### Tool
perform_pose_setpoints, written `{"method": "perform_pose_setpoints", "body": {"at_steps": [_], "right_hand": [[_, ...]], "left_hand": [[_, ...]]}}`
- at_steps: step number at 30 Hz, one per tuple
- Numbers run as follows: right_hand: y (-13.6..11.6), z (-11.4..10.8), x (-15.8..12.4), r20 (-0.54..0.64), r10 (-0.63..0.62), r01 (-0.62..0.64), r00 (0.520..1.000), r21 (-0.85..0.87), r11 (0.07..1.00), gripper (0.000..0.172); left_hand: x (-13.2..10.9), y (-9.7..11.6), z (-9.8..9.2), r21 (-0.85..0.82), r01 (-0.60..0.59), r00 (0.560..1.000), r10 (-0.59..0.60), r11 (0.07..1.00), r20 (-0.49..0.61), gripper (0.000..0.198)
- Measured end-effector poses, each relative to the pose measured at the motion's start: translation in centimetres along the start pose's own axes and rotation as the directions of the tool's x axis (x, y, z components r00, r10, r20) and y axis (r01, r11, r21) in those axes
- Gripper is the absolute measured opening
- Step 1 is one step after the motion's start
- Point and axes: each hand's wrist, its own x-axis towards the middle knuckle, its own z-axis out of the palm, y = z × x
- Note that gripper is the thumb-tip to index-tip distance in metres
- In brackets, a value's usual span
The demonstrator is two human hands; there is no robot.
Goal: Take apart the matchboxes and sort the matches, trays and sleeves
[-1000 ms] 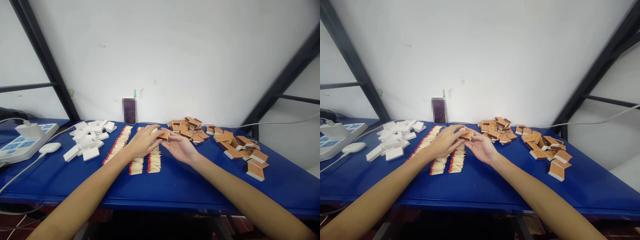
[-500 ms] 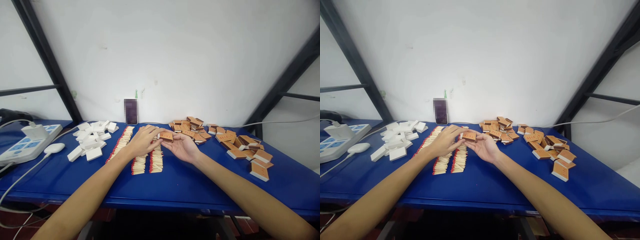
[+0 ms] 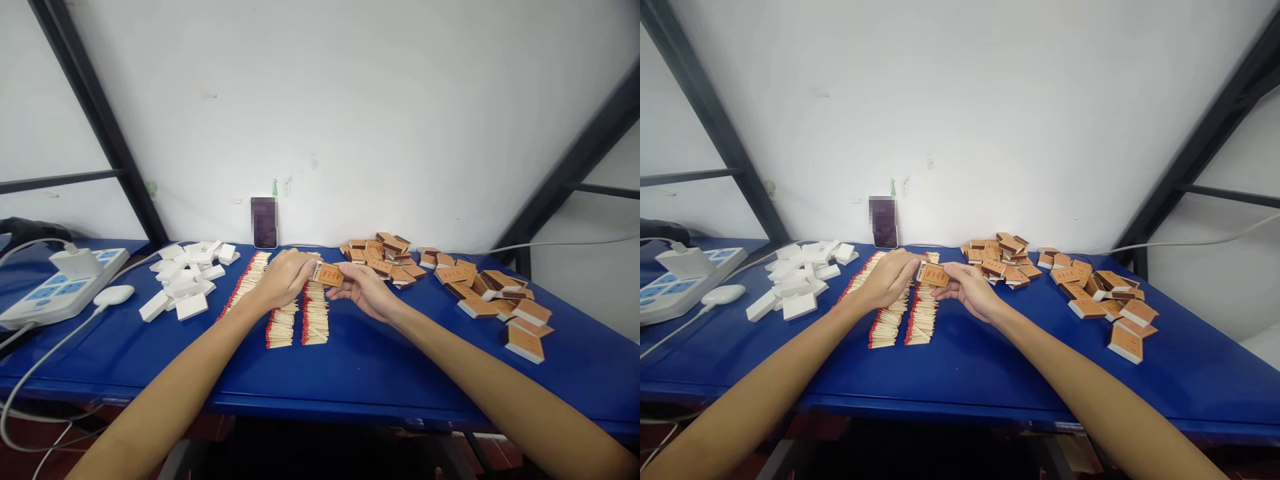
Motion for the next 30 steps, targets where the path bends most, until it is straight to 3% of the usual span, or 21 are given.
{"method": "perform_pose_setpoints", "body": {"at_steps": [5, 10, 12, 16, 19, 26, 30], "right_hand": [[0.0, 0.0, 0.0, -0.023, 0.006, -0.006, 1.000, 0.015, 1.000, 0.017], [0.1, 0.2, -0.1, -0.027, 0.026, -0.025, 0.999, 0.041, 0.999, 0.014], [0.0, 0.4, -0.2, -0.034, 0.043, -0.039, 0.999, 0.088, 0.995, 0.014], [-0.4, 0.8, -0.4, -0.022, 0.095, -0.090, 0.995, 0.170, 0.981, 0.019], [-0.5, 1.0, -0.6, 0.013, 0.107, -0.107, 0.994, 0.183, 0.977, 0.022], [-0.1, 1.6, -1.1, 0.080, 0.075, -0.083, 0.994, 0.098, 0.992, 0.022], [0.1, 1.9, -1.1, 0.077, -0.022, 0.028, 0.997, -0.071, 0.997, 0.027]], "left_hand": [[0.0, -0.1, 0.1, 0.070, 0.019, 0.998, -0.023, 0.997, 0.054, 0.048], [-0.2, -0.2, 0.2, 0.020, 0.024, 0.998, -0.025, 1.000, 0.056, 0.043], [-0.3, -0.1, 0.3, -0.016, 0.005, 0.999, -0.004, 1.000, 0.035, 0.036], [-0.5, 0.2, 0.7, -0.091, -0.036, 0.998, 0.031, 0.995, -0.055, 0.051], [-0.4, 0.5, 1.0, -0.204, -0.037, 0.991, 0.009, 0.978, -0.135, 0.043], [-0.2, 1.6, 1.1, -0.368, -0.038, 0.989, -0.019, 0.929, -0.149, 0.027], [0.1, 2.1, 0.8, -0.386, -0.029, 0.987, -0.034, 0.922, -0.155, 0.022]]}}
